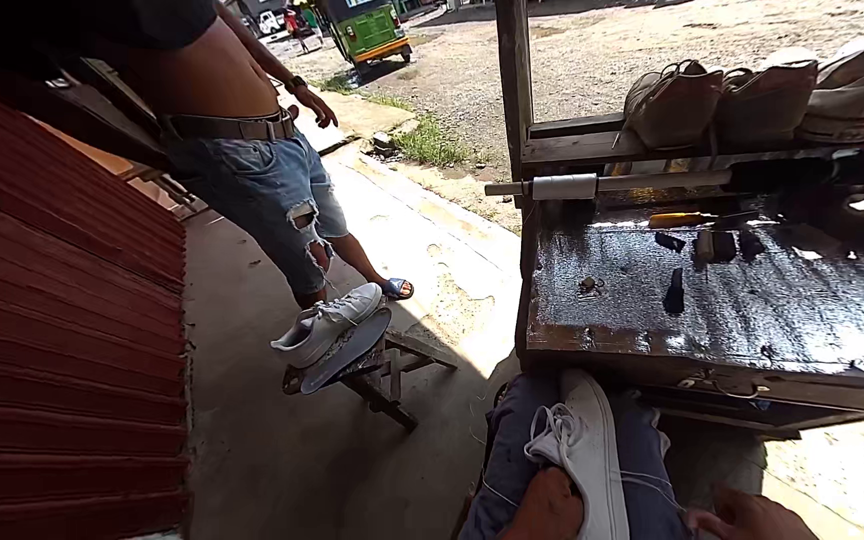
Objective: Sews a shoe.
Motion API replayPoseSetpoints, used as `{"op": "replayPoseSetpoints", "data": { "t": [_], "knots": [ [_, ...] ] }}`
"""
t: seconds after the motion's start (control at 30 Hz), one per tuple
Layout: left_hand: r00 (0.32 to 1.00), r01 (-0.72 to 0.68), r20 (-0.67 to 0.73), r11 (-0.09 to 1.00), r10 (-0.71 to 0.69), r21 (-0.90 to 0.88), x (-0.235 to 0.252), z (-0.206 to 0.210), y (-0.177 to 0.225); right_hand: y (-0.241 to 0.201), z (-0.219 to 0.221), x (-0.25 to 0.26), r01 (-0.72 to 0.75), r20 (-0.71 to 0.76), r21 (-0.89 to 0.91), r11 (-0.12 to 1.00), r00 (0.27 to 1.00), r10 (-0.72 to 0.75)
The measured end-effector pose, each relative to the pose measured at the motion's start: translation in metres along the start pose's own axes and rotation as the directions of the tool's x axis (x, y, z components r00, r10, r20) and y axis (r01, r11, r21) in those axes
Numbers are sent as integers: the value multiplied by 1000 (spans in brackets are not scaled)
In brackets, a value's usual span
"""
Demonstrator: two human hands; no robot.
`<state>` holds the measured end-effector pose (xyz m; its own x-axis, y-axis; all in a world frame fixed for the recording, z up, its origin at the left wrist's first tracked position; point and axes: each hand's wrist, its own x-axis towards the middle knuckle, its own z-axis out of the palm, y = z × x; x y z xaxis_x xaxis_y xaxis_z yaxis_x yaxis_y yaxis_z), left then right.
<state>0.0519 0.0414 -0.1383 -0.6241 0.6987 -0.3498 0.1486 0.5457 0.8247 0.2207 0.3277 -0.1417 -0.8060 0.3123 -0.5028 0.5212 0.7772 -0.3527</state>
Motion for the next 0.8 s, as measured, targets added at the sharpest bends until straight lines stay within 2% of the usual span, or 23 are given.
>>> {"op": "replayPoseSetpoints", "data": {
  "t": [0.1, 0.17, 0.2, 0.27, 0.3, 0.33, 0.37, 0.4, 0.47, 0.53, 0.6, 0.67, 0.7, 0.73, 0.8],
  "knots": [
    [998, 55, -50, 973, -45, 224, -5, -6, 13, -14, 27, -20, 152, 63, 265, 952, 983, -175],
    [996, 48, -81, 962, -27, 270, -11, -3, 10, -19, 43, -37, 180, 85, 475, 861, 965, -248],
    [996, 29, -93, 962, -4, 271, -10, -3, 9, -18, 49, -40, 202, 41, 595, 778, 959, -280],
    [995, 9, -96, 968, 16, 251, -10, -2, 5, -22, 64, -48, 242, -81, 808, 538, 949, -304],
    [995, 1, -98, 970, 24, 245, -10, -2, 2, -28, 68, -51, 269, -154, 867, 419, 945, -289],
    [996, 3, -87, 969, 19, 247, -10, -3, 2, -37, 68, -53, 300, -221, 883, 360, 944, -245],
    [998, 16, -64, 964, 1, 266, -9, -5, 3, -47, 67, -54, 329, -282, 868, 371, 943, -177],
    [999, 37, -34, 952, -27, 305, -9, -8, 5, -58, 65, -54, 346, -334, 830, 437, 937, -108],
    [995, 75, 23, 903, -94, 424, -9, -17, 12, -76, 62, -46, 330, -421, 675, 660, 907, -22],
    [987, 93, 63, 849, -146, 521, -8, -25, 21, -92, 60, -35, 258, -475, 446, 857, 880, -17],
    [976, 98, 107, 817, -192, 569, -8, -29, 26, -109, 61, -23, 190, -463, 271, 944, 885, -46],
    [956, 96, 169, 804, -238, 587, -10, -28, 29, -116, 62, -21, 165, -424, 243, 956, 904, -49],
    [945, 93, 200, 797, -260, 597, -11, -27, 32, -116, 58, -23, 164, -381, 314, 935, 924, -34],
    [936, 89, 219, 787, -276, 611, -12, -27, 35, -115, 49, -25, 172, -321, 451, 876, 947, -21],
    [936, 78, 223, 777, -273, 625, -15, -33, 38, -117, 35, -31, 182, -196, 773, 608, 980, -44]
  ]
}}
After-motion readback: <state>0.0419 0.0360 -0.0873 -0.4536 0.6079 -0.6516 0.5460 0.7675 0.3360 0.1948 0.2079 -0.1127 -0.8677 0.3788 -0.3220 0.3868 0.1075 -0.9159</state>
